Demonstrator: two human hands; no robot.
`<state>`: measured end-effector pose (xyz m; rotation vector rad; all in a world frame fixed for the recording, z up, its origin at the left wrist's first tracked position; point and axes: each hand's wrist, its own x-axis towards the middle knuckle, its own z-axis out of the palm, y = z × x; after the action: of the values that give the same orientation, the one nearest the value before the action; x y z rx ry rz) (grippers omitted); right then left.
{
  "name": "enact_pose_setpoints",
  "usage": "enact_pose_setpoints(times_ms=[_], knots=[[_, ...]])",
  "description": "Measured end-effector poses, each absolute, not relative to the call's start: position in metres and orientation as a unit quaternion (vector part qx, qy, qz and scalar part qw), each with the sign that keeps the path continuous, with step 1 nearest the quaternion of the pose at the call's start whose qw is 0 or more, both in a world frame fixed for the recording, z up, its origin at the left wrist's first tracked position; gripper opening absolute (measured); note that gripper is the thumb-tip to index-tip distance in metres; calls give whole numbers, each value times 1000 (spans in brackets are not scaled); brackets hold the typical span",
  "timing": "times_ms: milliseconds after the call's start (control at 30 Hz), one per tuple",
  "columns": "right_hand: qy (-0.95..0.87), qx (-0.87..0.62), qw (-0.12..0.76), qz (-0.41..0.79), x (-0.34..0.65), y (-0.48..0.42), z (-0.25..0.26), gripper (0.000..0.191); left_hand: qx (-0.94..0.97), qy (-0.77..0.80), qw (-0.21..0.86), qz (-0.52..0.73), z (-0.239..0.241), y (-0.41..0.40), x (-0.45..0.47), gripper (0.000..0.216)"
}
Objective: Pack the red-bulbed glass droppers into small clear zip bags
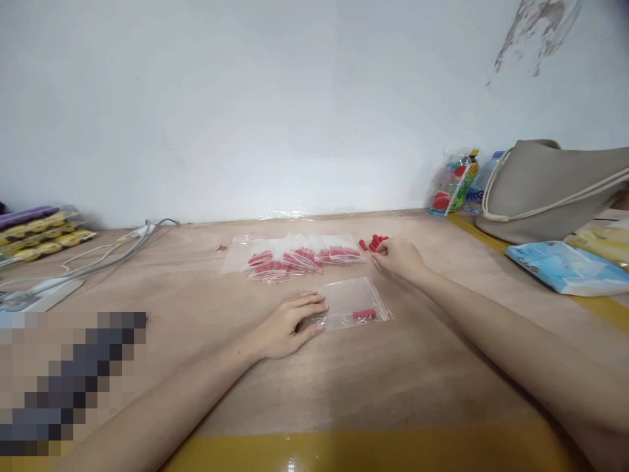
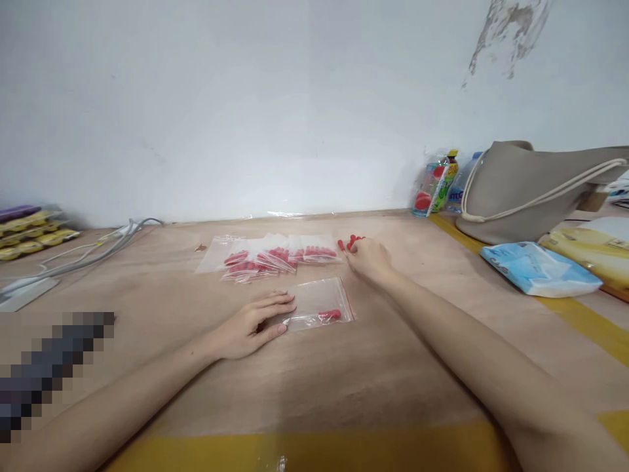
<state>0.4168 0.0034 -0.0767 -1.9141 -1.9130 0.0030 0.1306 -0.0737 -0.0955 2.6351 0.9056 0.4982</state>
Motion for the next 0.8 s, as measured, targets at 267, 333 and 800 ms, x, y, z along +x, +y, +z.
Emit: enact_pose_setpoints(times_ms=[267, 333, 800], knots=[[-636, -757, 145, 40, 383, 29, -75, 36, 923, 299, 155, 187, -99, -72, 129, 39], [-631, -761, 145, 46, 382, 24, -73, 35, 922, 300, 157, 185, -98, -72, 129, 39], [-518, -518, 529, 429, 424, -56, -98, 97, 918, 302, 161, 198, -97, -72, 130, 37]])
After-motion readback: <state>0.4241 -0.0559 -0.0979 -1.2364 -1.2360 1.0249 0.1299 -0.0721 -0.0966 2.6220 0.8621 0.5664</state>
